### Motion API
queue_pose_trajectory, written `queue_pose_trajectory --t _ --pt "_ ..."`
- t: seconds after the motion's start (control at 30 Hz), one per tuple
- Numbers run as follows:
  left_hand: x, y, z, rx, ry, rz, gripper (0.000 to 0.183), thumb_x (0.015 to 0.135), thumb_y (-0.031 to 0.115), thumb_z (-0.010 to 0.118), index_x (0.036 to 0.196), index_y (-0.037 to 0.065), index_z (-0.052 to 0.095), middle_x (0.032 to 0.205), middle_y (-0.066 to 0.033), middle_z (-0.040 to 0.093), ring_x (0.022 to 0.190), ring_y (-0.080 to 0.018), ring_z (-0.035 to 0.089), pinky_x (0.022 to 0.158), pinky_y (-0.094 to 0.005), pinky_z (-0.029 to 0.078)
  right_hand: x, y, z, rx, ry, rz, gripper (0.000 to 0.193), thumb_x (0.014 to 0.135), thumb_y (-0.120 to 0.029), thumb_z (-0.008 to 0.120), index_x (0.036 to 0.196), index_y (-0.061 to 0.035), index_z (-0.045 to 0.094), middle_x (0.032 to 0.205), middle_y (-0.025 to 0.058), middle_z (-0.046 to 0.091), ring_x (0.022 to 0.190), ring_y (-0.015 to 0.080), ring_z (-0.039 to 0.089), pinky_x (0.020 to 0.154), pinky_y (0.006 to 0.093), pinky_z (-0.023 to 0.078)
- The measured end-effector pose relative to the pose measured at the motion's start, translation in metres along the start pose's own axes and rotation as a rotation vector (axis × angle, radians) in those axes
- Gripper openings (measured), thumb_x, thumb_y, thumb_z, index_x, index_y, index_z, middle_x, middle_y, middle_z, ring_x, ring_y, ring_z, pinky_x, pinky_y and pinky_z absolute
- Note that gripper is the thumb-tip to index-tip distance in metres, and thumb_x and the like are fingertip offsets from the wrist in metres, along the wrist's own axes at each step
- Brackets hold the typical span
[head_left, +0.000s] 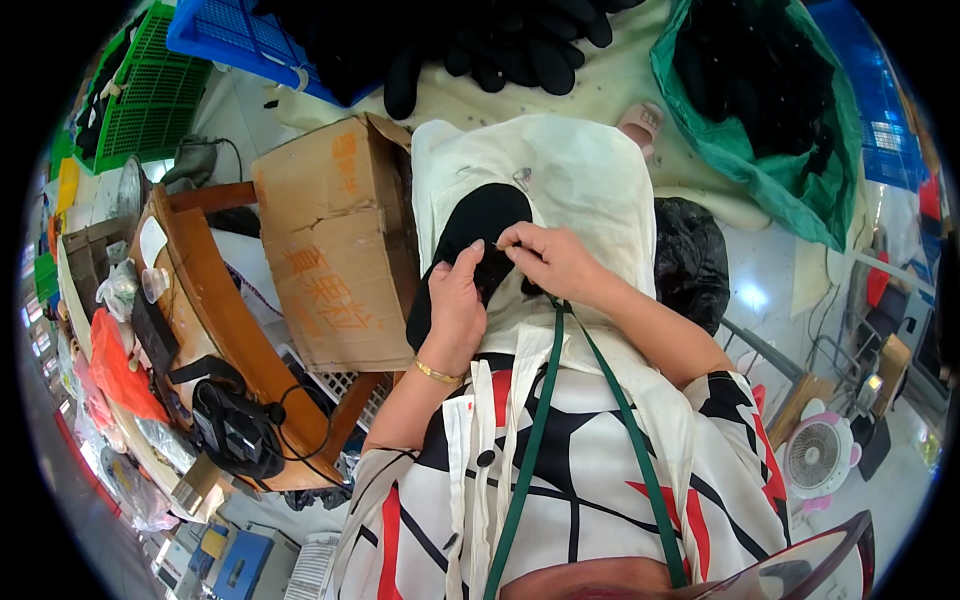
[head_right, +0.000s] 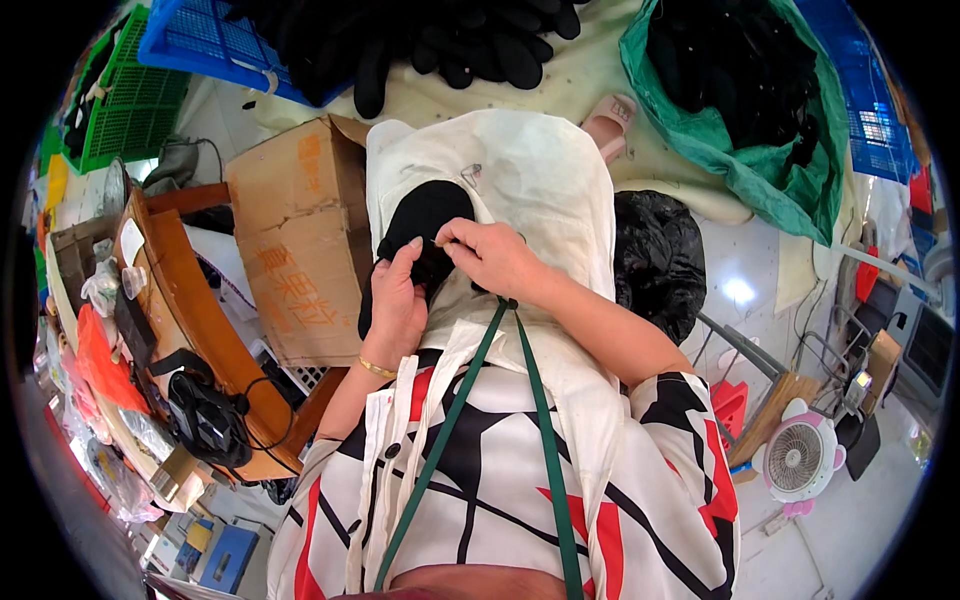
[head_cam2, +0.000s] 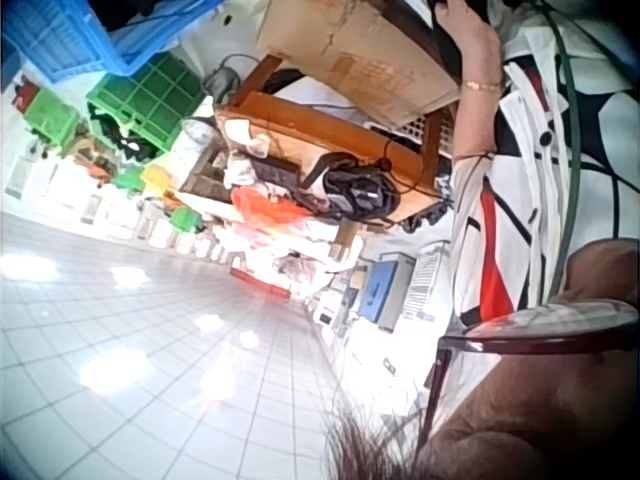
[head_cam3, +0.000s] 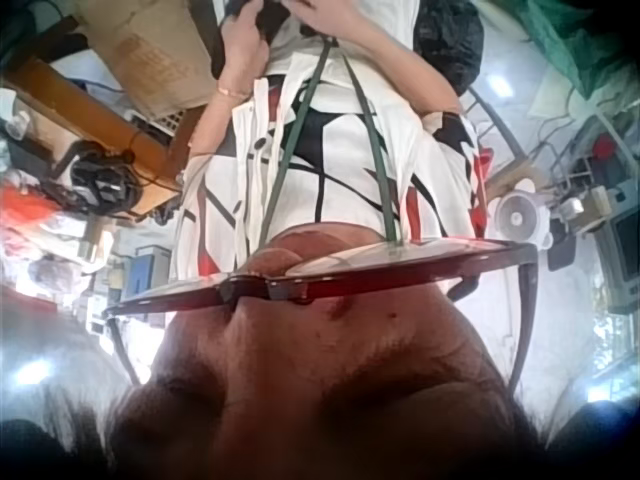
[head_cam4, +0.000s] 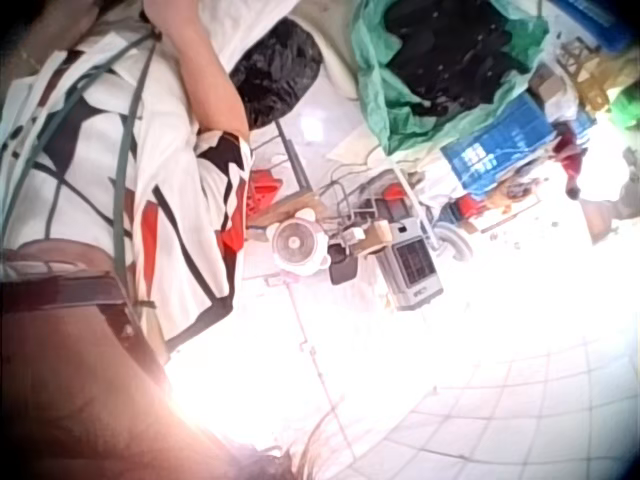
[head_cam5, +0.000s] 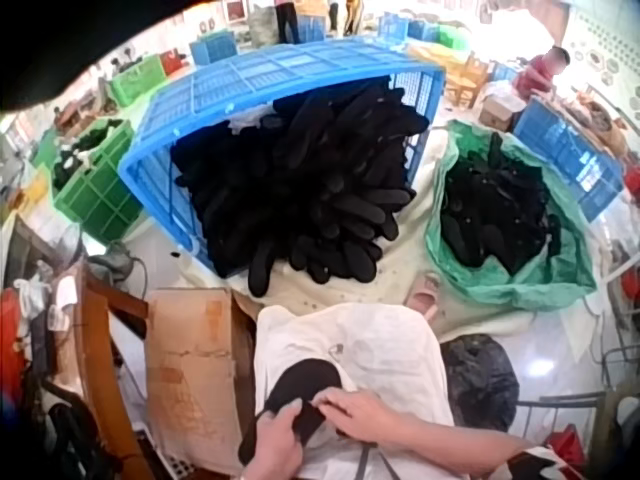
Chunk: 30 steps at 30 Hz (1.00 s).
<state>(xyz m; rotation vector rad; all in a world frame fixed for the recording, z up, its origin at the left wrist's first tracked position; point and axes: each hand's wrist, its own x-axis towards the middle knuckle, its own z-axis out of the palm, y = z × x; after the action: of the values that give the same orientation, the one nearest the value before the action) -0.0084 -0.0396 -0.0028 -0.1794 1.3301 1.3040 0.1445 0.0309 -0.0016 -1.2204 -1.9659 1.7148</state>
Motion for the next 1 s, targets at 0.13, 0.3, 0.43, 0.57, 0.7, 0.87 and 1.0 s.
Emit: queue_pose_trajectory --t 0.13,0.3,0.43,0.57,0.7,0.87,1.0 --pt "0.000 0.004 0.005 0.033 0.001 -0.005 0.017 0.084 0.012 0.070 0.093 0.002 0.060 0.089 -0.0029 0.065 0.079 -0.0129 0.061 0.072 -0.0290 0.050 0.001 0.012 0.005 -0.053 0.046 -0.083 0.016 0.091 -0.019 0.057 0.105 -0.0111 0.060 0.085 0.0127 0.065 0.072 0.0321 0.064 0.065 0.0383 0.051" --pt "0.006 0.009 -0.003 0.021 -0.036 -0.080 0.014 0.086 0.012 0.067 0.093 0.001 0.062 0.092 -0.0057 0.066 0.082 -0.0157 0.063 0.077 -0.0330 0.052 0.002 0.009 0.013 -0.082 0.121 -0.176 0.014 0.093 -0.019 0.056 0.105 -0.0110 0.057 0.085 0.0144 0.063 0.073 0.0343 0.063 0.066 0.0400 0.051" --pt "-0.002 0.010 0.000 0.038 -0.069 -0.083 0.019 0.085 0.013 0.069 0.096 0.002 0.058 0.091 -0.0060 0.064 0.084 -0.0160 0.063 0.075 -0.0323 0.051 0.000 -0.003 0.013 -0.095 0.120 -0.110 0.015 0.095 -0.018 0.055 0.103 -0.0067 0.052 0.081 0.0173 0.062 0.074 0.0371 0.062 0.065 0.0414 0.049" --pt "-0.004 0.002 0.002 0.084 -0.030 -0.018 0.027 0.085 0.016 0.071 0.096 0.001 0.052 0.090 -0.0060 0.062 0.079 -0.0146 0.061 0.070 -0.0306 0.050 0.007 -0.003 0.020 -0.103 0.131 -0.026 0.019 0.096 -0.018 0.050 0.106 -0.0029 0.043 0.080 0.0215 0.061 0.075 0.0418 0.060 0.067 0.0465 0.047" --pt "-0.002 -0.010 -0.006 0.190 -0.016 -0.012 0.018 0.086 0.014 0.070 0.088 0.002 0.057 0.084 -0.0043 0.063 0.073 -0.0135 0.060 0.065 -0.0283 0.049 0.012 -0.003 0.016 -0.075 0.112 -0.030 0.018 0.094 -0.018 0.051 0.105 -0.0046 0.047 0.083 0.0194 0.063 0.077 0.0404 0.061 0.069 0.0466 0.048" --pt "-0.013 -0.014 0.002 0.229 -0.147 0.119 0.015 0.088 0.012 0.068 0.078 0.004 0.061 0.072 0.0030 0.059 0.062 -0.0054 0.050 0.056 -0.0240 0.039 0.004 -0.023 -0.009 -0.376 0.132 -0.133 0.015 0.090 -0.022 0.055 0.098 -0.0097 0.056 0.093 0.0129 0.061 0.082 0.0363 0.063 0.070 0.0462 0.049" --pt "-0.022 -0.017 0.006 0.303 -0.254 0.149 0.009 0.088 0.005 0.066 0.095 0.000 0.068 0.091 -0.0009 0.066 0.077 -0.0075 0.058 0.070 -0.0235 0.046 -0.001 -0.017 -0.011 -0.267 0.089 -0.185 0.016 0.086 -0.025 0.063 0.096 -0.0118 0.061 0.090 0.0070 0.060 0.080 0.0298 0.063 0.069 0.0418 0.050"
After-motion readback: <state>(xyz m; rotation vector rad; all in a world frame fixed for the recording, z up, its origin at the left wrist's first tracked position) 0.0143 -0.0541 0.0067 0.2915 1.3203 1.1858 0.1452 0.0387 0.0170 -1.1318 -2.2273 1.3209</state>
